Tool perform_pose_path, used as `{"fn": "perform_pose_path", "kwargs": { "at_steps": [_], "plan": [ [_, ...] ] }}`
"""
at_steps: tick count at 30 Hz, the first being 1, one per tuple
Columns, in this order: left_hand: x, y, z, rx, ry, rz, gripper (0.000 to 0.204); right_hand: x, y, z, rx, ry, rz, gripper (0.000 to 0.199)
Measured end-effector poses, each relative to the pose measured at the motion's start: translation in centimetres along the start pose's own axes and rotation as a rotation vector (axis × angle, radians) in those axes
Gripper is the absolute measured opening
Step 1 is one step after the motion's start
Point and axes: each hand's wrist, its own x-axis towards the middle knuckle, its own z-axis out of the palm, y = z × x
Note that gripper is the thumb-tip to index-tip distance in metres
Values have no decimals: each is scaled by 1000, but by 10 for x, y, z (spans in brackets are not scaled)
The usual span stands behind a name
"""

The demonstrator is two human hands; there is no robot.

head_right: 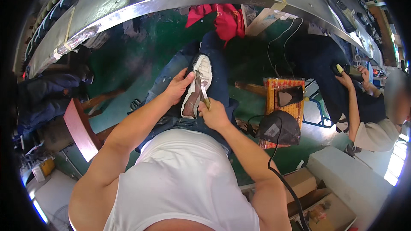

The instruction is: Hand-lasting shoes by pulling the upper material over the last and securing it using pincer pliers.

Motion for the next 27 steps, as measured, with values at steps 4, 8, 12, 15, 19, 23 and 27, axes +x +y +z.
{"fn": "perform_pose_path", "kwargs": {
  "at_steps": [4,8,12,15,19,23,27],
  "plan": [
    [8,6,4,76,24,13,57,6,10,-16,496,-278,165,25],
    [-1,13,25,128,138,-31,55,14,13,-81,611,-666,228,31],
    [-5,29,35,260,102,-154,91,-2,-35,-109,218,-565,246,35],
    [-1,29,34,336,204,-142,94,-1,-52,-125,-91,-462,189,25],
    [0,34,39,379,197,-181,95,3,-88,-101,-268,-249,-1,28],
    [5,29,35,462,193,-187,94,31,-76,-84,-725,-91,-269,42],
    [-2,30,39,492,224,-154,72,31,-77,-86,-613,-16,-347,44]
  ]
}}
